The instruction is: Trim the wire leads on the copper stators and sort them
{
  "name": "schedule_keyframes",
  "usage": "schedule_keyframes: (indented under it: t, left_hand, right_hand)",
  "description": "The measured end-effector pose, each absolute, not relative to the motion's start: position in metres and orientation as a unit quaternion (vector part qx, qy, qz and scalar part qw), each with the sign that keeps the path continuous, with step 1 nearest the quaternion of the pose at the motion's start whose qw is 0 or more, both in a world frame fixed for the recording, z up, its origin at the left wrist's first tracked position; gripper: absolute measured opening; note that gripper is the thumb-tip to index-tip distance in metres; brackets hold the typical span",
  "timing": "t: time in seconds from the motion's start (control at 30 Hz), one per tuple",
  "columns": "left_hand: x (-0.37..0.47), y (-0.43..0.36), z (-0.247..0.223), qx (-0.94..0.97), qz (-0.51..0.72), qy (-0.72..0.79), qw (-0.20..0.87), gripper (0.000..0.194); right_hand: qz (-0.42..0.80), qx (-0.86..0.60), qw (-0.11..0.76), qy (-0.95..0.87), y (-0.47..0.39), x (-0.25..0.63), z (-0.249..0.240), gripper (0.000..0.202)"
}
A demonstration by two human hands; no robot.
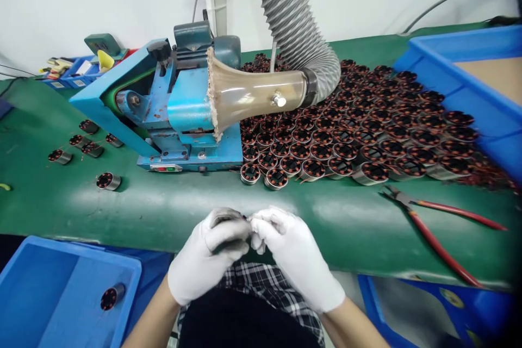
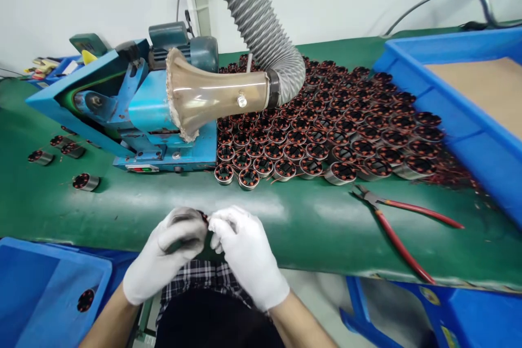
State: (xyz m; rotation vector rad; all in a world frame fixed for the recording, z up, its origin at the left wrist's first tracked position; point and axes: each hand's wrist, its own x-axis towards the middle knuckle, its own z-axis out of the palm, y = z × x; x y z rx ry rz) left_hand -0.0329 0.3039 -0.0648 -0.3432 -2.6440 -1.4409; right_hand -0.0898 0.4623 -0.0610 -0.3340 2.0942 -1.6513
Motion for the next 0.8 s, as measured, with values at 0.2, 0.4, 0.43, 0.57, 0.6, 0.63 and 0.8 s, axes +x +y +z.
schedule_keyframes:
  t: [0.2, 0.4, 0.43, 0.57, 0.6, 0.63, 0.8]
  left_hand:
    - [-0.036, 0.300, -0.104, -0.133, -0.250, -0.942, 0.181, 0.041]
    - [-0.039, 0.282, -0.116, -0.047, -0.329, -0.943, 0.037, 0.045]
    - [-0.038, 0.279, -0.115, -0.045, -0.329, -0.943, 0.030, 0.048]
    - [-0.038, 0.270, -0.112, -0.023, -0.328, -0.944, 0.032, 0.050]
    - [-0.038, 0.267, -0.113, -0.018, -0.330, -0.943, 0.035, 0.051]
    - [-0.039, 0.266, -0.114, -0.013, -0.331, -0.943, 0.039, 0.051]
    - [-0.037, 0.273, -0.120, 0.067, -0.317, -0.944, 0.062, 0.053]
  right_hand:
    - [-0.666, -0.075, 0.432, 0.603, 0.453, -0.102, -0.098, 0.025]
    - [-0.467, -0.290, 0.317, 0.773, 0.449, -0.122, -0.098, 0.013]
    - [-0.364, -0.377, 0.252, 0.813, 0.453, -0.128, -0.094, 0.019]
    - [-0.044, -0.531, 0.092, 0.842, 0.487, -0.154, -0.085, 0.036]
    - [-0.027, -0.523, 0.074, 0.849, 0.497, -0.160, -0.085, 0.037]
    - [-0.033, -0.509, 0.057, 0.858, 0.505, -0.164, -0.084, 0.037]
    - [-0.262, -0.352, 0.071, 0.896, 0.501, -0.147, -0.084, 0.024]
